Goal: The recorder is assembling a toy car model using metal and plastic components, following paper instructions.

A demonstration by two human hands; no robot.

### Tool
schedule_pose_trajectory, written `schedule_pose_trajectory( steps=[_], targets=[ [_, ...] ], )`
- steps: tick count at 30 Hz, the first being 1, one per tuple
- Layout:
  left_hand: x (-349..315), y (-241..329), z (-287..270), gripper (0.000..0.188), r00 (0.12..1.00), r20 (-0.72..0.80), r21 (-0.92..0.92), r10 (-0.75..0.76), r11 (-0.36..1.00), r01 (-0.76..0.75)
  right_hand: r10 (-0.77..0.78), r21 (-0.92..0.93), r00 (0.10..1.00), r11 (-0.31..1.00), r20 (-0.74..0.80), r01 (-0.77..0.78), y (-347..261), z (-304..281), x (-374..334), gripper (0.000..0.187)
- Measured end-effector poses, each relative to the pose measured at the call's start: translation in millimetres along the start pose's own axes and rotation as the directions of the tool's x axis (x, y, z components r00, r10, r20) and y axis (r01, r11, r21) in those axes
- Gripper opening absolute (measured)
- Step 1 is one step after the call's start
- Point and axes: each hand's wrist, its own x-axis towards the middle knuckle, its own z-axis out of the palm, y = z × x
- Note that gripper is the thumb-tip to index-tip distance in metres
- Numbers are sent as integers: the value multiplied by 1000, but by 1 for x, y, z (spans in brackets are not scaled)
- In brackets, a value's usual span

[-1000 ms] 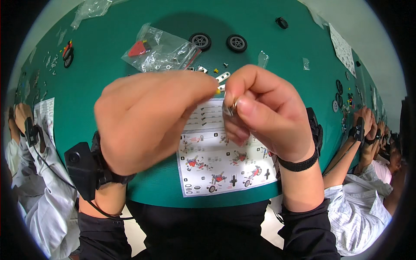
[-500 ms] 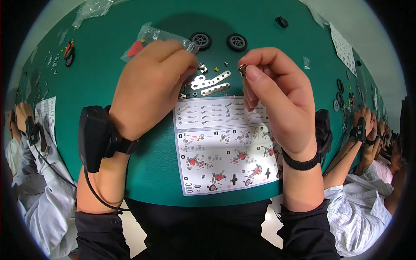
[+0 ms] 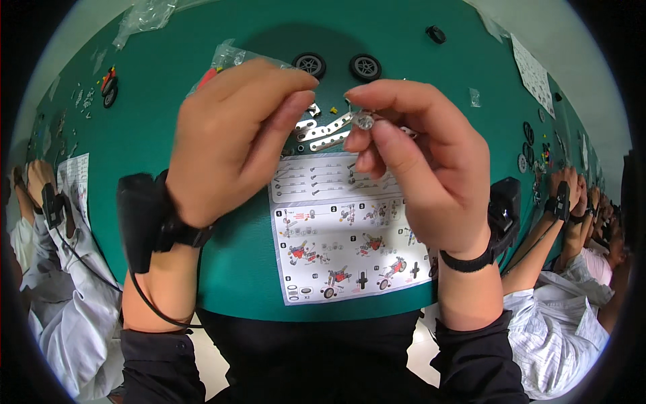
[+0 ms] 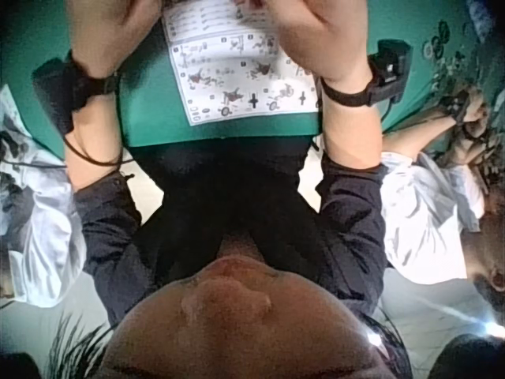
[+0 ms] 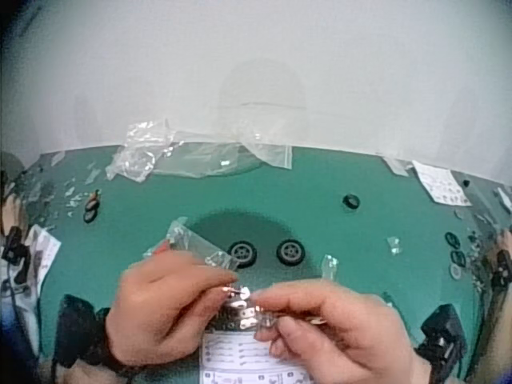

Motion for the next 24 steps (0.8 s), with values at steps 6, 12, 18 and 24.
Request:
schedule_pose_trajectory(
  steps=[6, 12, 18, 24],
  targets=[
    [-6, 21, -15, 34, 999, 40, -92, 32, 995, -28, -286, -385, 950, 869, 124, 312, 8, 1, -1, 35],
    [-4, 26, -15, 31, 994, -45, -46, 100, 994, -102, -335, -475, 933, 804, 136, 358, 1, 4, -2, 33],
    [-12, 29, -15, 27, 980, -135, -52, 144, 987, -152, -328, -458, 940, 823, 99, 336, -2, 7, -4, 31],
    [-12, 28, -14, 29, 981, -116, -73, 155, 984, -164, -279, -379, 955, 877, 96, 295, -1, 7, -3, 31]
  ],
)
